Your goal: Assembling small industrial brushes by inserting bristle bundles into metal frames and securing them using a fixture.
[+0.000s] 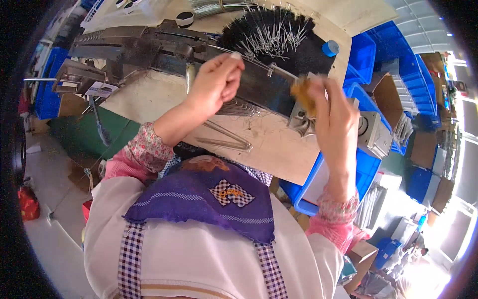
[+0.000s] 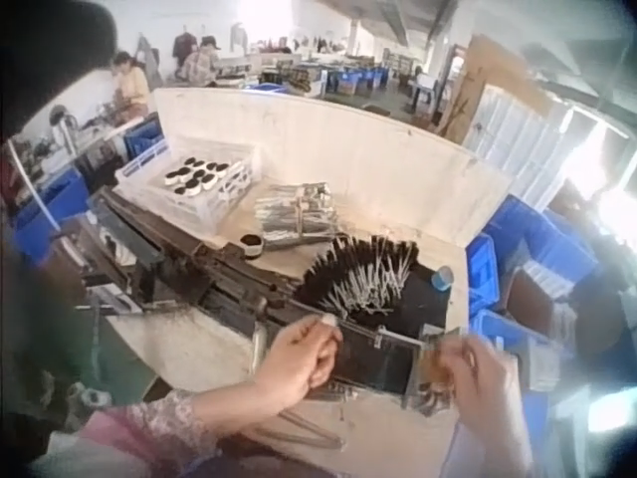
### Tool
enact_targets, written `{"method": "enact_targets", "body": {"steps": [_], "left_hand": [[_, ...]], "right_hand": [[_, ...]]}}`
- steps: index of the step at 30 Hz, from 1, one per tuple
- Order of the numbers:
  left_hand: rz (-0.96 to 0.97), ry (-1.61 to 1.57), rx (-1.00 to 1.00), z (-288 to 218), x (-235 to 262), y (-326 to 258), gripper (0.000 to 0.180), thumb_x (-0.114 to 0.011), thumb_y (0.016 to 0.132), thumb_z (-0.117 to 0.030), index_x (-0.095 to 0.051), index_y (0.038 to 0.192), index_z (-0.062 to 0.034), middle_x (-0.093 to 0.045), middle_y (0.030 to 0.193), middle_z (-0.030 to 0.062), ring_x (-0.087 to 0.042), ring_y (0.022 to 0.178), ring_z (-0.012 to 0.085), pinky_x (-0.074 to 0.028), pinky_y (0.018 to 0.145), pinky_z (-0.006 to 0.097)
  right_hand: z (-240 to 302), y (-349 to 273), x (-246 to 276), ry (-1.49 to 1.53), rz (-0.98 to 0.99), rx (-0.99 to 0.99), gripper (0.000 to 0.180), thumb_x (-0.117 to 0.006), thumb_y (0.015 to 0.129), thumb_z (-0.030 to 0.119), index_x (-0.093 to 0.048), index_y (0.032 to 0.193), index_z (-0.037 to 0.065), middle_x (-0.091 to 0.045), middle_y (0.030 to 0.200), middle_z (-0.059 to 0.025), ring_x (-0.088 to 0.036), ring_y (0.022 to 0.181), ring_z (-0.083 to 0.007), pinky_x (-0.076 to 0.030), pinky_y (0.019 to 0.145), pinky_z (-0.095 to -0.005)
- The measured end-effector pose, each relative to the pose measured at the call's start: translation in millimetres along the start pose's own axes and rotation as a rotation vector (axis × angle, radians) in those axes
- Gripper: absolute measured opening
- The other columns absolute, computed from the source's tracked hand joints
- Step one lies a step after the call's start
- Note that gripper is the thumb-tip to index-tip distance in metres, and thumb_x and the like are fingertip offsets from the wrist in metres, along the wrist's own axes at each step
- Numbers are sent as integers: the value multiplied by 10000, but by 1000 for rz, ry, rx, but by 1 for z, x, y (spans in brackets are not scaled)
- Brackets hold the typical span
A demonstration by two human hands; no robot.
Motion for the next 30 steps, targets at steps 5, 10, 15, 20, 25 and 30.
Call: {"method": "enact_targets", "body": {"steps": [5, 10, 15, 20, 25, 30], "left_hand": [[-113, 129, -163, -4, 6, -1, 231, -500, 989, -253, -556, 873, -62, -381, 593, -56, -315, 446, 38, -238, 409, 209], [-136, 61, -120, -2, 8, -6, 278, -500, 989, -258, -573, 820, -48, -428, 592, -36, -340, 440, 54, -225, 395, 223], [-37, 78, -124, -4, 13, -3, 316, -482, 993, -316, -584, 889, -36, -518, 628, 4, -448, 464, 85, -346, 418, 218], [151, -17, 7, 9, -3, 7, 657, -255, 985, -556, -419, 1283, 6, -489, 1307, 185, -474, 1243, 269, -376, 1057, 412], [137, -683, 126, -22, -11, -8, 755, -287, 969, -577, -319, 1333, 83, -393, 1353, 263, -344, 1342, 326, -293, 1126, 415], [151, -741, 139, -24, -5, -9, 727, -342, 952, -598, -431, 1213, 75, -480, 1236, 203, -429, 1259, 287, -293, 1118, 391]], "right_hand": [[7, 78, -71, -76, 69, 449, 238, -522, 848, 5, -611, 1068, 26, -647, 952, -161, -628, 839, -297, -493, 743, -368], [20, 88, -108, 170, 458, 370, 183, -568, 812, 55, -642, 972, 3, -654, 844, -181, -646, 816, -326, -504, 722, -399], [6, 101, -102, 570, 688, -61, 298, -593, 876, 100, -612, 1124, -63, -678, 839, -110, -657, 711, -165, -536, 637, -270], [-2, 108, -109, 614, 928, -201, 310, -560, 930, 145, -590, 1175, -43, -654, 847, -97, -643, 707, -149, -550, 657, -280], [24, 110, -79, -112, 485, 387, 325, -546, 885, 208, -628, 1154, 44, -579, 1143, -193, -558, 906, -302, -456, 845, -364], [43, 70, -76, -241, 145, 501, 345, -593, 765, 63, -663, 1101, 100, -552, 1003, -142, -540, 881, -264, -427, 761, -381]]}}
Point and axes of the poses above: each hand's wrist, its own y-axis towards the middle knuckle, its own x-axis out of the back of the hand, z = x × y, the point moved 5 cm from there along y, towards the middle knuckle
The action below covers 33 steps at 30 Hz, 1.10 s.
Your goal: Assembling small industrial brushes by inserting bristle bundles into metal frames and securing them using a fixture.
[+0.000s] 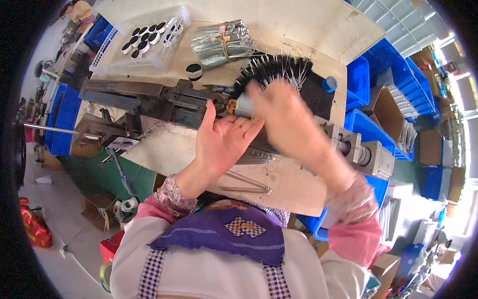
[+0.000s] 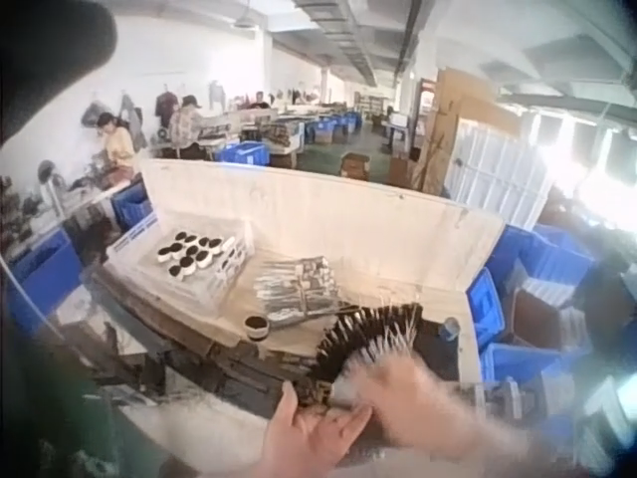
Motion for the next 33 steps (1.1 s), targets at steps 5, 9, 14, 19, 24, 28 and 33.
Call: {"method": "enact_targets", "body": {"steps": [5, 9, 14, 19, 24, 28, 33], "left_hand": [[64, 70, -60, -1, 8, -11, 609, -322, 982, -539, -487, 1214, 0, -509, 1301, 122, -445, 1251, 225, -306, 1104, 367], [52, 116, -117, -1, 9, -13, 616, -317, 989, -526, -466, 1244, 15, -520, 1263, 123, -448, 1246, 225, -303, 1108, 366], [67, 196, -159, -3, 10, -13, 619, -308, 992, -522, -451, 1271, 12, -501, 1282, 119, -440, 1249, 221, -296, 1112, 369], [68, 258, -112, -5, 1, -12, 622, -304, 993, -522, -456, 1258, 20, -507, 1270, 122, -456, 1233, 228, -297, 1110, 372], [29, 244, -124, -3, 4, -11, 709, -305, 980, -542, -406, 1273, 95, -472, 1310, 196, -418, 1283, 288, -281, 1134, 392], [28, 194, -115, -8, 2, -10, 650, -338, 980, -532, -455, 1229, 57, -517, 1246, 156, -459, 1231, 259, -357, 1085, 376], [21, 232, -162, -10, 3, -16, 638, -318, 982, -537, -471, 1202, 43, -530, 1202, 142, -453, 1224, 264, -290, 1111, 394]], "right_hand": [[-10, 9, 1, 237, -103, -149, 202, -638, 770, 60, -709, 950, 119, -562, 724, -24, -579, 724, -233, -386, 714, -348], [-17, 10, -8, 335, 21, -214, 123, -662, 783, 85, -713, 889, 123, -586, 750, -27, -579, 736, -225, -385, 746, -343], [0, 20, -10, 203, -99, -10, 91, -665, 772, 76, -697, 849, 111, -576, 739, -30, -568, 729, -231, -384, 773, -348], [-4, 6, -2, 133, -122, 3, 97, -685, 747, 84, -693, 837, 119, -578, 742, -12, -569, 722, -210, -369, 765, -343], [5, 8, 3, 82, -142, 42, 139, -656, 722, 61, -681, 847, 116, -558, 737, -15, -566, 718, -205, -364, 734, -341], [17, 13, -1, -44, -128, 135, 202, -599, 705, 18, -642, 886, 96, -558, 774, -71, -593, 754, -250, -428, 678, -371], [16, 6, 27, 234, -132, -263, 199, -567, 893, 86, -572, 1088, 45, -634, 742, -154, -632, 606, -304, -489, 540, -373]]}}
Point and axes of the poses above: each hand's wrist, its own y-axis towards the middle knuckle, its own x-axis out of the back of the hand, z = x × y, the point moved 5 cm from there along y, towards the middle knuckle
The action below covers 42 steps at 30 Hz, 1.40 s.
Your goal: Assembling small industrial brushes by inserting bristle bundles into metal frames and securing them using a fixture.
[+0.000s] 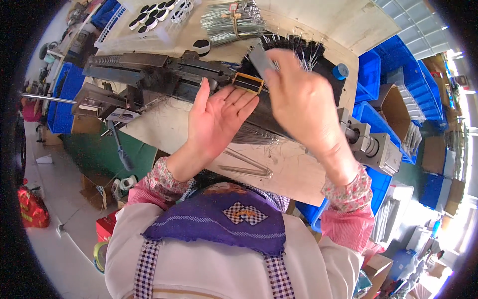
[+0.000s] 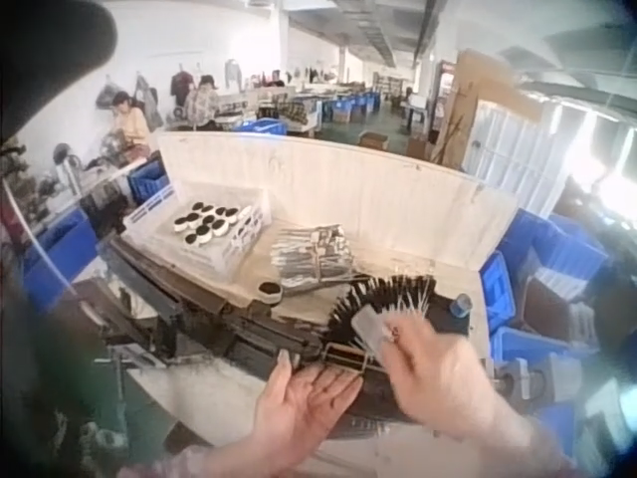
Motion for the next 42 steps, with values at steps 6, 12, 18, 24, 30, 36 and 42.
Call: {"method": "enact_targets", "body": {"steps": [6, 12, 18, 24, 30, 36, 42], "left_hand": [[39, 54, -10, -5, -4, -3, 545, -331, 981, -530, -520, 1041, -23, -555, 1109, 92, -471, 1189, 250, -296, 1090, 402], [-67, 62, 84, -8, -4, 2, 507, -375, 982, -477, -520, 1031, 6, -555, 1104, 117, -494, 1153, 258, -313, 1085, 411], [-36, 268, 87, -3, 11, 7, 350, -503, 962, -340, -536, 1092, -16, -582, 1111, 96, -528, 1120, 225, -371, 1049, 378], [-153, 172, 41, 57, 40, 10, 332, -616, 903, -248, -543, 1131, -18, -553, 1198, 125, -470, 1211, 265, -306, 1114, 418], [132, 198, 261, 19, 11, -73, 457, -572, 924, -181, -461, 1312, 33, -449, 1394, 168, -505, 1224, 295, -338, 1084, 416], [-975, 2927, -879, -140, 97, -168, 757, -616, 852, -199, -227, 1490, -75, -394, 1423, 243, -333, 1350, 381, -314, 1054, 518], [-1607, 2060, -391, -271, 213, -286, 778, -648, 820, -285, -257, 1471, -117, -621, 1104, 263, -613, 976, 431, -493, 808, 470]], "right_hand": [[17, -12, -40, -387, 258, 133, 368, -561, 788, 24, -565, 1151, -37, -634, 687, -164, -641, 597, -311, -500, 539, -399], [19, -11, -44, -468, 250, 215, 343, -567, 734, 18, -560, 1063, -81, -600, 609, -142, -640, 586, -299, -493, 492, -380], [3, -52, -37, -419, 113, 274, 169, -570, 733, 79, -512, 880, 16, -575, 670, -64, -633, 584, -183, -482, 477, -282], [-39, -179, -84, -72, 553, -18, 127, -560, 805, 82, -556, 932, 73, -593, 833, -92, -632, 821, -286, -519, 661, -404], [-61, -204, -97, 32, 619, -128, 161, -645, 768, 83, -573, 911, 69, -611, 852, -74, -625, 833, -279, -496, 703, -394], [-64, -199, -83, 372, 470, -344, 125, -653, 830, 87, -587, 919, 31, -632, 838, -115, -638, 726, -269, -510, 642, -332], [-56, -168, -47, 425, 241, -375, 98, -616, 880, 49, -574, 954, 0, -625, 817, -93, -621, 726, -145, -496, 661, -268]]}}
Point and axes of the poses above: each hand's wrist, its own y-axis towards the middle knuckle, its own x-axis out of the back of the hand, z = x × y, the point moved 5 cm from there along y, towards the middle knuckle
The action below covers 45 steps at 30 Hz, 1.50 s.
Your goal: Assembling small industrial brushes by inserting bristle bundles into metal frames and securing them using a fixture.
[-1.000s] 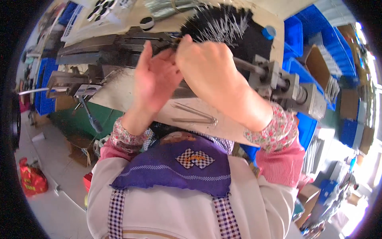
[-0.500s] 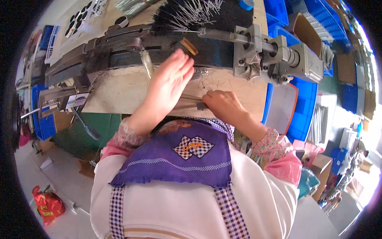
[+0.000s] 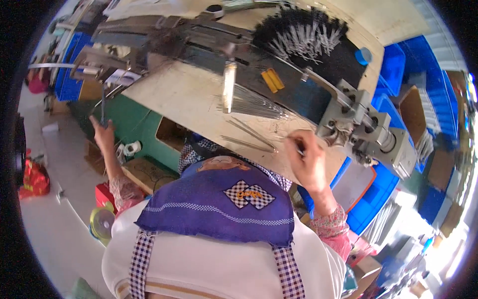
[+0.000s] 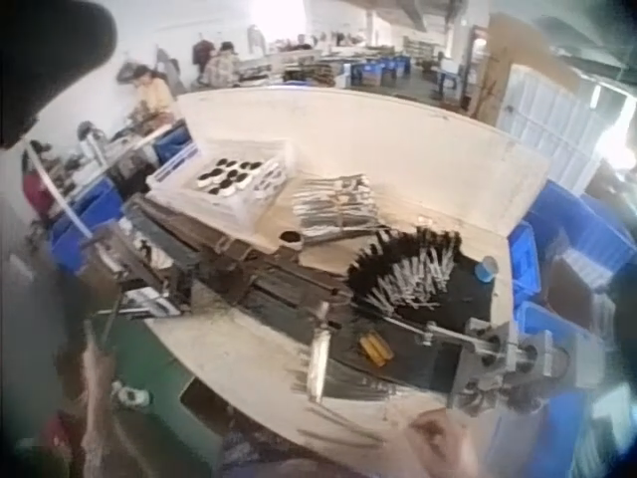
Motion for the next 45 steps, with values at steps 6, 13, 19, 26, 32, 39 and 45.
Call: {"method": "enact_targets", "body": {"steps": [6, 13, 19, 26, 32, 39, 45], "left_hand": [[-157, 114, -605, -153, -21, -99, 709, -616, 865, -249, -285, 1435, 11, -322, 1469, 221, -396, 1301, 367, -226, 1096, 552], [1655, -748, -983, -324, 23, -235, 284, -445, 993, -143, -476, 1222, 22, -509, 1176, 132, -559, 977, 204, -471, 822, 323], [1040, -1203, -668, -300, -20, -189, 182, -420, 1006, -160, -535, 963, -25, -430, 1034, 58, -529, 828, 129, -474, 695, 240], [1765, -1750, 170, -363, 39, -231, 220, -456, 999, -323, -526, 934, -125, -331, 565, -26, -324, 482, 72, -261, 438, 224], [1691, -2288, 366, -301, 18, -127, 153, -473, 977, -164, -578, 1055, -84, -431, 617, -20, -341, 405, 39, -276, 357, 190], [1282, -846, -1086, -395, -2, -203, 235, -571, 917, -196, -696, 892, 2, -533, 601, 59, -449, 562, 101, -373, 533, 275], [1423, -824, -898, -444, -66, -205, 212, -591, 868, -183, -685, 811, -3, -550, 605, 85, -512, 531, 160, -400, 519, 317]], "right_hand": [[6, -2, 36, 56, -190, -10, 103, -624, 864, -15, -566, 949, -8, -608, 788, -61, -590, 704, -127, -476, 664, -248], [118, 42, 8, -60, 42, 491, 227, -670, 766, -60, -615, 978, -3, -648, 872, -127, -661, 732, -249, -517, 672, -318], [94, 81, 46, -565, -243, 549, 175, -638, 831, 17, -650, 1003, -7, -631, 898, -122, -626, 808, -261, -496, 694, -317], [83, 101, 28, -721, -136, 665, 311, -679, 710, 14, -644, 1019, 23, -596, 868, -95, -578, 762, -253, -512, 674, -355], [93, 92, 26, -761, -111, 630, 267, -663, 691, 8, -634, 957, 6, -600, 883, -99, -598, 778, -267, -521, 679, -340], [42, 187, 123, -875, -330, 134, 261, -568, 896, 277, -668, 970, 47, -649, 915, -194, -617, 893, -372, -493, 782, -439], [77, 143, 80, -514, -30, 559, 75, -661, 796, 125, -664, 830, 58, -640, 844, -87, -627, 801, -266, -508, 718, -349]]}}
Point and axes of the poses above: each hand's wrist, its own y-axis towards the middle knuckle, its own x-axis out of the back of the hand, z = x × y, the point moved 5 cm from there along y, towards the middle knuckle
